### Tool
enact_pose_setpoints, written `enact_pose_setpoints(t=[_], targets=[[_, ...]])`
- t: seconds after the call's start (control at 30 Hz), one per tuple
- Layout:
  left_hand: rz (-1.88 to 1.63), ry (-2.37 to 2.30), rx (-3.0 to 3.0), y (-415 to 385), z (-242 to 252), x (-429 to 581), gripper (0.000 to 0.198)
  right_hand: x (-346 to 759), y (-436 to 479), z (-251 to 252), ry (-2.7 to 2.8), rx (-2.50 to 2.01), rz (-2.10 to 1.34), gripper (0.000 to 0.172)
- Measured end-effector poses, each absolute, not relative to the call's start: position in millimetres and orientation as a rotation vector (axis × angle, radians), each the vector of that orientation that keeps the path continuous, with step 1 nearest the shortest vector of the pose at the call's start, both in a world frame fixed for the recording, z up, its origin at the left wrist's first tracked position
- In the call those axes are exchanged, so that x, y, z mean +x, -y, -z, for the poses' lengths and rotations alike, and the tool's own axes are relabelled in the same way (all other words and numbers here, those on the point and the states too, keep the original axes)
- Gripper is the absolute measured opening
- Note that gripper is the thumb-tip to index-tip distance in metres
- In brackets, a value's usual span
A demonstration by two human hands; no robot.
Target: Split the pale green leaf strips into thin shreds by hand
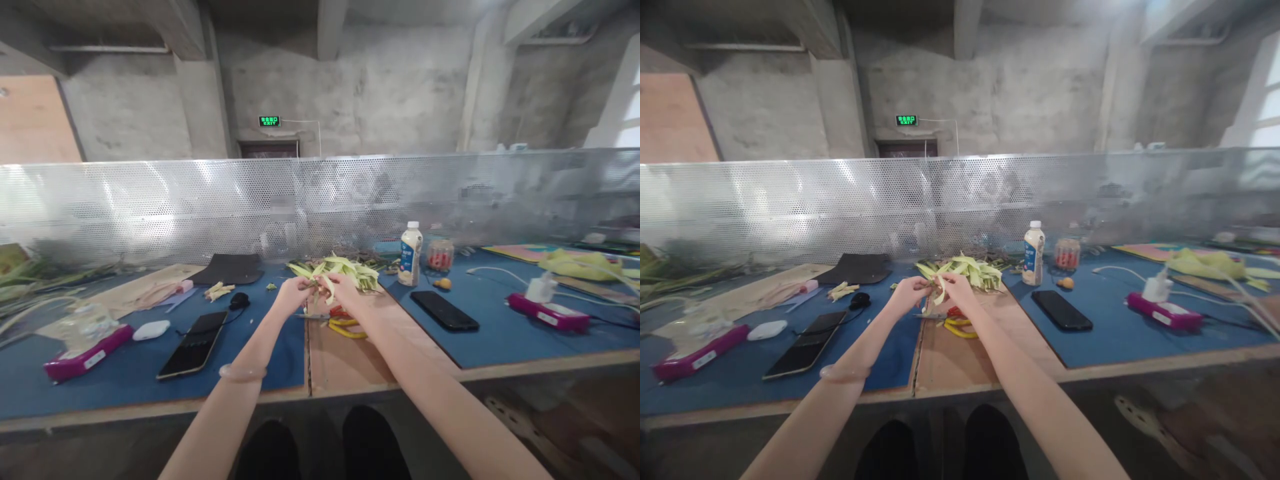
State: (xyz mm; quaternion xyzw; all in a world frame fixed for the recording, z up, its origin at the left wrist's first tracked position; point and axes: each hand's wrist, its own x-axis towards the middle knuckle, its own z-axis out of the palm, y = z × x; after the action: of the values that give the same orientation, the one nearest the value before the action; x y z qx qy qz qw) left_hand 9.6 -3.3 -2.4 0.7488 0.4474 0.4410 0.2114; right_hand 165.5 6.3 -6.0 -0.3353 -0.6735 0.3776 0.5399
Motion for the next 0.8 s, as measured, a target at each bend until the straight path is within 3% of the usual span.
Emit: enact_pose_setpoints(t=[0.27,0.8], targets=[[-1.227,-1.120,2.010,12,-3,12,0.037,169,3,-2,1.584,-0.774,-0.856,0.029],[-1.156,-1.180,2.172,12,-4,12,0.030,169,0,-6,1.746,-0.893,-0.445,0.025]])
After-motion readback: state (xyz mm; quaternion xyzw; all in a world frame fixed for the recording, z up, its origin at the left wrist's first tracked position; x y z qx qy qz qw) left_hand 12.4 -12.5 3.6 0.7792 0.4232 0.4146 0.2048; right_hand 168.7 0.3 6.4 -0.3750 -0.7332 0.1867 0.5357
